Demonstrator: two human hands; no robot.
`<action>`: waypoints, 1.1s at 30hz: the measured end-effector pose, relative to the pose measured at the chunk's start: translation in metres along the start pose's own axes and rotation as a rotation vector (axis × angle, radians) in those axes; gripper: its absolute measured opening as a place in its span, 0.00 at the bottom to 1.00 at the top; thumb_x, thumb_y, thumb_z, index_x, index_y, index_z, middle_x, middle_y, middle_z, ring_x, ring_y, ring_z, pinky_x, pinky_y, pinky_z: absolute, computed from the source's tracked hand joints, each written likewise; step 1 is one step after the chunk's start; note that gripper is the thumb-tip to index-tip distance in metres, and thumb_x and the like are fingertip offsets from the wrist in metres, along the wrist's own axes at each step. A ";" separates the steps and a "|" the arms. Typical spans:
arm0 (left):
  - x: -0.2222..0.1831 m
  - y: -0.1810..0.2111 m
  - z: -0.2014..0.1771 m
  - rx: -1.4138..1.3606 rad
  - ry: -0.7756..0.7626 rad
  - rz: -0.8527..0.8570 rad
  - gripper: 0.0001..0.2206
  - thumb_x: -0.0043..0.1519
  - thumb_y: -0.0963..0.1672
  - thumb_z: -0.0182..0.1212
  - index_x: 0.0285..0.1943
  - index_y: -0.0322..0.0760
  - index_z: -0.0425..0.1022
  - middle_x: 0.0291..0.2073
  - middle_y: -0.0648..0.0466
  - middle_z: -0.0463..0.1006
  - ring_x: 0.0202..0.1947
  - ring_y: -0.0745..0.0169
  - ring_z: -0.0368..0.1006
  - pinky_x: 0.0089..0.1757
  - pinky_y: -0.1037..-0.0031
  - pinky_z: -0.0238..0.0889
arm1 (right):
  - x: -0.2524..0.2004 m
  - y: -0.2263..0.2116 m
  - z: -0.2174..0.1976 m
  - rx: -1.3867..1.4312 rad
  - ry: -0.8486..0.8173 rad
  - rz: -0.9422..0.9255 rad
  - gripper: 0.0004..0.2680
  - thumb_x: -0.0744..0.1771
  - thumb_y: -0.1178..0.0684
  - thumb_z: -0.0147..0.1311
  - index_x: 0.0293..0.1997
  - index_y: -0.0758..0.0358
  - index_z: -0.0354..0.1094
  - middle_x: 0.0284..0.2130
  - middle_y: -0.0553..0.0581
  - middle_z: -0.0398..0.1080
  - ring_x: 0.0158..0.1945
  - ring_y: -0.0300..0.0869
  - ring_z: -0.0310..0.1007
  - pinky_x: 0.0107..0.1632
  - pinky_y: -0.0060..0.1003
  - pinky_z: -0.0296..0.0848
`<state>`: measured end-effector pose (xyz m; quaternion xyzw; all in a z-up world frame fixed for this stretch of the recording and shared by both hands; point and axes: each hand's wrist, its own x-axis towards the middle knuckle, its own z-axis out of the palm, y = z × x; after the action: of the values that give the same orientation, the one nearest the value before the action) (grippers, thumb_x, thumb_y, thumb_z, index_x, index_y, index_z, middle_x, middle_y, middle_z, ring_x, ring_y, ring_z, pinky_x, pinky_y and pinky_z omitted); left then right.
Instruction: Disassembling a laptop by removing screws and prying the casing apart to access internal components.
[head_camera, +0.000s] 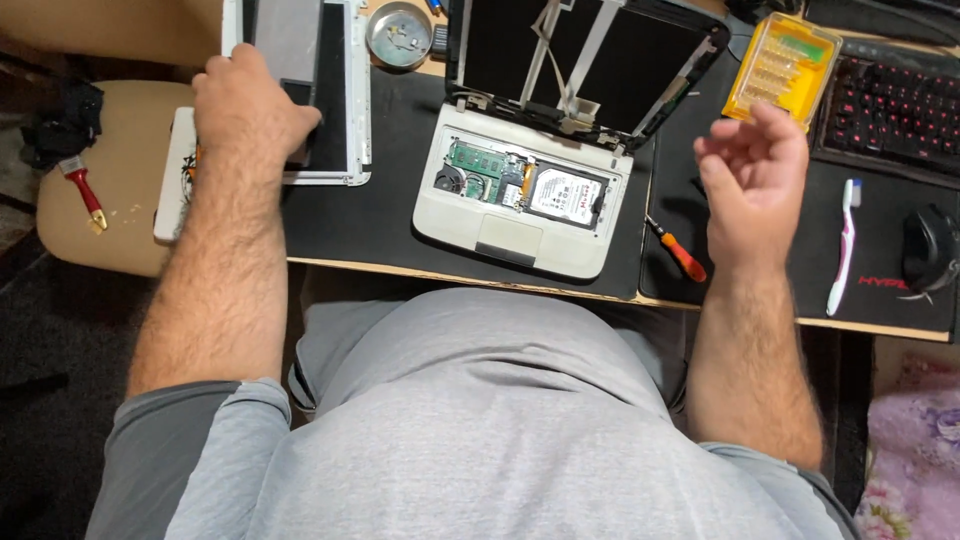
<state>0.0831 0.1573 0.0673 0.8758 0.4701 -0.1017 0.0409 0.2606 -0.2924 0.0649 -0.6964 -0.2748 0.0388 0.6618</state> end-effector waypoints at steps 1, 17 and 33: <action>0.003 -0.001 0.002 0.002 -0.002 0.004 0.40 0.56 0.58 0.73 0.68 0.29 0.62 0.57 0.34 0.70 0.55 0.36 0.66 0.50 0.53 0.68 | -0.009 0.008 -0.008 -0.002 0.004 0.003 0.19 0.70 0.73 0.45 0.68 0.64 0.52 0.52 0.64 0.65 0.57 0.46 0.68 0.67 0.41 0.75; -0.022 -0.019 -0.010 -0.076 0.147 0.059 0.38 0.50 0.51 0.74 0.66 0.36 0.60 0.54 0.39 0.71 0.53 0.37 0.64 0.48 0.47 0.64 | -0.096 0.030 -0.045 0.072 -0.026 0.128 0.16 0.69 0.65 0.52 0.64 0.64 0.58 0.49 0.61 0.69 0.54 0.46 0.73 0.61 0.38 0.77; -0.123 0.036 -0.030 -0.037 0.109 0.945 0.34 0.45 0.48 0.71 0.64 0.39 0.72 0.54 0.49 0.76 0.53 0.44 0.68 0.53 0.52 0.59 | -0.103 0.013 -0.014 -0.339 -0.213 -0.058 0.09 0.67 0.59 0.61 0.50 0.67 0.70 0.45 0.61 0.74 0.52 0.48 0.73 0.59 0.41 0.73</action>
<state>0.0511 0.0424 0.1226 0.9968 0.0234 -0.0175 0.0738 0.1831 -0.3495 0.0227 -0.7816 -0.3656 0.0466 0.5033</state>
